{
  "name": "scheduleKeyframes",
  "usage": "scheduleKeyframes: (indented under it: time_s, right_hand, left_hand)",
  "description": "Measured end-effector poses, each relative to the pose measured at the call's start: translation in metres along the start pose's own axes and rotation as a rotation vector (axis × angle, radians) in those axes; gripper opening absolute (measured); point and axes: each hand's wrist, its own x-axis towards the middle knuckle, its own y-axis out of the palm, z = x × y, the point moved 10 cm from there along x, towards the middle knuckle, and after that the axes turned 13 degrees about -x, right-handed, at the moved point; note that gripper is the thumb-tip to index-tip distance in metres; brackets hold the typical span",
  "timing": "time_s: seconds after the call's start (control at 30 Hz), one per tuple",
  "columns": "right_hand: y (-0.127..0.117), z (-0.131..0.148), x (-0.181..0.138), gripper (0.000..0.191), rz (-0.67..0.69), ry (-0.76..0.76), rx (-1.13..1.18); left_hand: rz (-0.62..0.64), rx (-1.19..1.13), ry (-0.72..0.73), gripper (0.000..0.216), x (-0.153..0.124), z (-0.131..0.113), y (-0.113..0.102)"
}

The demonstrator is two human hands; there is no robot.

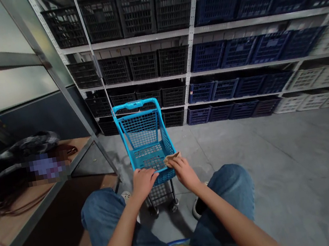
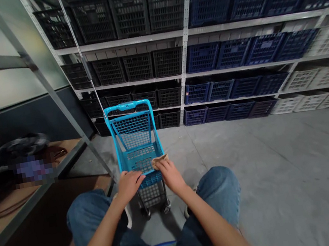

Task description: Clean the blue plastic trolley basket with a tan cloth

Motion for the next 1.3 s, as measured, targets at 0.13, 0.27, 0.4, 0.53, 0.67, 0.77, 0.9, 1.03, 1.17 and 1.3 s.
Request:
scheduleKeyframes:
  time_s: [0.13,0.27,0.4,0.53,0.67,0.77,0.9,1.03,1.17,1.3]
  right_hand:
    - [-0.007,-0.016,0.002,0.042,-0.115,0.226,-0.05]
    - [0.005,0.013,-0.004,0.039,-0.098,0.17,-0.057]
    - [0.005,0.025,-0.003,0.037,-0.024,0.066,-0.059]
    - [-0.004,0.015,0.006,0.038,0.038,-0.044,-0.028]
    - [-0.017,-0.01,0.014,0.034,-0.053,0.105,-0.083]
    - [-0.013,0.002,0.012,0.034,-0.115,0.165,-0.099]
    - [0.007,0.038,0.004,0.04,-0.061,0.006,-0.025]
    - [-0.005,0.012,0.001,0.036,-0.126,0.06,0.025]
    - [-0.007,-0.015,-0.005,0.036,-0.234,0.254,0.14]
    - [0.041,-0.002,-0.032,0.031,-0.212,0.294,0.31]
  left_hand:
    - [-0.034,-0.025,0.016,0.034,-0.002,-0.001,0.004]
    - [-0.052,-0.015,0.002,0.033,-0.002,0.003,0.004]
    - [-0.058,-0.019,0.013,0.036,-0.003,0.006,0.001]
    - [-0.078,-0.025,0.023,0.038,-0.004,0.006,0.002]
    - [-0.103,-0.059,0.048,0.035,-0.004,0.006,0.004]
    - [-0.108,-0.056,0.037,0.033,-0.004,0.009,0.005]
    - [-0.101,-0.041,0.027,0.033,-0.006,0.011,0.001]
    - [-0.097,-0.084,0.056,0.033,-0.007,0.009,0.0]
    - [-0.111,-0.092,0.047,0.031,-0.004,0.009,0.003]
    - [-0.105,-0.08,0.047,0.029,-0.003,0.007,0.004]
